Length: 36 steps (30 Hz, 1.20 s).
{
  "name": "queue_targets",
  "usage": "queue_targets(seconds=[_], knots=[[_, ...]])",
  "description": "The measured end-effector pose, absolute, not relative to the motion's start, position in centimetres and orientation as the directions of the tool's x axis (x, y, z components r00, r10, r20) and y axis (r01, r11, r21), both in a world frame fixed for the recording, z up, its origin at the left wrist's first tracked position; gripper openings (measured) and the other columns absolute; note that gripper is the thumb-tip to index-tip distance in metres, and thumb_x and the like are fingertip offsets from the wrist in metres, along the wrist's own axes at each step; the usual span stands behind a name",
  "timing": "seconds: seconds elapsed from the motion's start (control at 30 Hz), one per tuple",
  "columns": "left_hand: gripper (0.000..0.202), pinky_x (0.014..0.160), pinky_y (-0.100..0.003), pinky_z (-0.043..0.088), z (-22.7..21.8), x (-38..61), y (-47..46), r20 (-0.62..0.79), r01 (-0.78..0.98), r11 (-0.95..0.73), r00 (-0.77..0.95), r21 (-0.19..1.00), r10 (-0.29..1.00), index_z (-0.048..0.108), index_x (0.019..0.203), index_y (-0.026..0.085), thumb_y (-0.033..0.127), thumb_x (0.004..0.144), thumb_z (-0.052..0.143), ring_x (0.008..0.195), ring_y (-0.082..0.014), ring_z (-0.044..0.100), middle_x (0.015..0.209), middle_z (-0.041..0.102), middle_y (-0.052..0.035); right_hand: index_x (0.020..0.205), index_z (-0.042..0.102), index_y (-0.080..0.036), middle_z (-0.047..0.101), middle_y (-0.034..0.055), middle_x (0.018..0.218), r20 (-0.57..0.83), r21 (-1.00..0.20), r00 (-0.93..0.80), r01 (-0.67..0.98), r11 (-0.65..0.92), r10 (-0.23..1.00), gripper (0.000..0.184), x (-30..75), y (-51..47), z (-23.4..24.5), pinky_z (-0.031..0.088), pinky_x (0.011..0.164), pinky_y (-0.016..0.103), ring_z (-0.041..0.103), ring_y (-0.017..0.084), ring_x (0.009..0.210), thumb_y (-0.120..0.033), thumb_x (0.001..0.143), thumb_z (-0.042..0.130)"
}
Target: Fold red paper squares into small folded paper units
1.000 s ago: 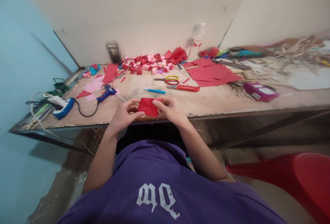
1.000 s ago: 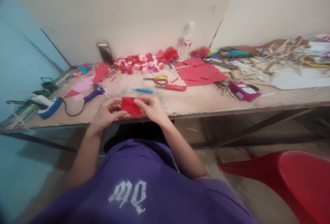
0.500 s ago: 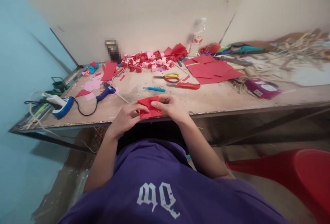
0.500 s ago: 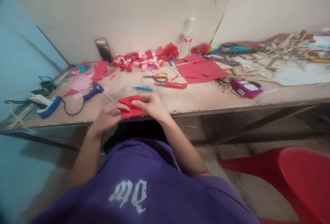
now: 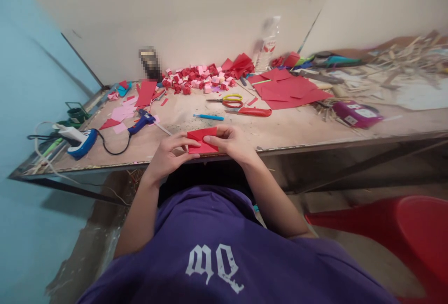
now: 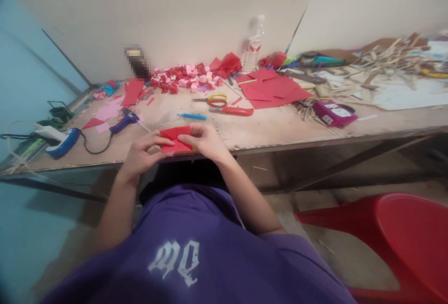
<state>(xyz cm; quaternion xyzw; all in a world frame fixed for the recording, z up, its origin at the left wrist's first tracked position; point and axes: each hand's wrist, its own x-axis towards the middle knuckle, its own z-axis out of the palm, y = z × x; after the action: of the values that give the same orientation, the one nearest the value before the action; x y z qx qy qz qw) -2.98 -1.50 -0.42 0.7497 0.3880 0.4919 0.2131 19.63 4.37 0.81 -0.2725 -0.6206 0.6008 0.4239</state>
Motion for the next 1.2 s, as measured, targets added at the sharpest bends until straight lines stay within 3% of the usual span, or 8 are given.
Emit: queue_targets(seconds=[0.2, 0.43, 0.7, 0.8, 0.93, 1.03, 1.1, 1.2], knots=[[0.026, 0.077, -0.028, 0.061, -0.50, -2.80, -1.64, 0.553, 0.323, -0.583, 0.187, 0.746, 0.812, 0.090, 0.101, 0.026, 0.048, 0.087, 0.090, 0.095, -0.0204, 0.071, 0.111, 0.076, -0.0091, 0.096, 0.087, -0.021, 0.087, 0.0046, 0.095, 0.194, -0.978, -0.495, -0.166, 0.127, 0.847, 0.027, 19.67, 4.37, 0.76, 0.061, 0.074, 0.031, 0.078, 0.021, 0.081, -0.041, 0.079, 0.093], [0.022, 0.080, -0.027, 0.061, -0.42, -2.97, -1.52, 0.539, 0.236, -0.579, 0.215, 0.781, 0.815, 0.090, 0.109, 0.031, 0.033, 0.087, 0.092, 0.103, -0.0209, 0.074, 0.118, 0.077, -0.0087, 0.097, 0.087, -0.021, 0.087, 0.0062, 0.099, 0.227, -0.970, -0.480, -0.193, 0.151, 0.847, 0.026, 19.64, 4.42, 0.55, 0.064, 0.081, 0.034, 0.080, 0.023, 0.088, -0.040, 0.080, 0.092], [0.010, 0.082, -0.027, 0.059, -0.01, -2.46, -1.66, 0.502, 0.220, -0.511, 0.099, 0.831, 0.859, 0.091, 0.098, 0.029, 0.029, 0.088, 0.089, 0.098, -0.0198, 0.075, 0.104, 0.081, -0.0056, 0.095, 0.086, -0.021, 0.086, 0.0046, 0.099, 0.293, -0.955, -0.464, -0.187, 0.230, 0.836, 0.021, 19.53, 4.65, 0.29, 0.064, 0.087, 0.037, 0.080, 0.023, 0.090, -0.037, 0.082, 0.091], [0.007, 0.082, -0.029, 0.059, 0.12, -2.36, -1.66, 0.477, 0.220, -0.475, 0.047, 0.852, 0.878, 0.091, 0.091, 0.025, 0.030, 0.087, 0.088, 0.090, -0.0197, 0.075, 0.094, 0.082, -0.0054, 0.097, 0.084, -0.021, 0.084, 0.0053, 0.098, 0.304, -0.952, -0.455, -0.173, 0.252, 0.837, 0.027, 19.50, 4.40, 0.40, 0.065, 0.082, 0.036, 0.080, 0.024, 0.089, -0.042, 0.082, 0.091], [0.007, 0.075, -0.029, 0.060, 0.10, -2.49, -1.43, 0.468, 0.194, -0.452, -0.045, 0.871, 0.883, 0.090, 0.087, 0.024, 0.029, 0.085, 0.086, 0.077, -0.0185, 0.074, 0.083, 0.083, -0.0042, 0.120, 0.072, -0.025, 0.080, 0.0022, 0.093, 0.296, -0.948, -0.392, -0.230, 0.219, 0.871, 0.047, 19.57, 3.95, 0.68, 0.064, 0.066, 0.030, 0.076, 0.018, 0.071, -0.052, 0.085, 0.089], [0.007, 0.066, -0.025, 0.057, -0.09, -2.58, -1.23, 0.487, 0.184, -0.462, -0.124, 0.867, 0.865, 0.091, 0.088, 0.025, 0.030, 0.085, 0.087, 0.068, -0.0152, 0.071, 0.086, 0.085, -0.0033, 0.121, 0.063, -0.029, 0.079, 0.0040, 0.119, 0.316, -0.928, -0.376, -0.314, 0.201, 0.871, 0.050, 19.68, 3.73, 0.81, 0.064, 0.063, 0.028, 0.078, 0.016, 0.071, -0.047, 0.084, 0.092], [0.006, 0.067, -0.025, 0.057, -0.14, -2.52, -1.20, 0.501, 0.193, -0.472, -0.150, 0.860, 0.852, 0.091, 0.089, 0.026, 0.029, 0.083, 0.089, 0.071, -0.0151, 0.072, 0.090, 0.086, -0.0031, 0.111, 0.067, -0.027, 0.072, 0.0071, 0.142, 0.335, -0.927, -0.407, -0.303, 0.221, 0.850, 0.046, 19.73, 3.72, 0.78, 0.065, 0.067, 0.028, 0.080, 0.017, 0.081, -0.042, 0.079, 0.096], [0.008, 0.077, -0.027, 0.061, -0.01, -2.34, -1.29, 0.509, 0.196, -0.479, -0.148, 0.856, 0.848, 0.091, 0.089, 0.027, 0.027, 0.081, 0.089, 0.083, -0.0189, 0.078, 0.094, 0.087, -0.0035, 0.099, 0.078, -0.022, 0.073, 0.0093, 0.143, 0.358, -0.932, -0.448, -0.225, 0.284, 0.820, 0.037, 19.71, 3.92, 0.58, 0.068, 0.086, 0.034, 0.081, 0.022, 0.098, -0.039, 0.074, 0.099]])
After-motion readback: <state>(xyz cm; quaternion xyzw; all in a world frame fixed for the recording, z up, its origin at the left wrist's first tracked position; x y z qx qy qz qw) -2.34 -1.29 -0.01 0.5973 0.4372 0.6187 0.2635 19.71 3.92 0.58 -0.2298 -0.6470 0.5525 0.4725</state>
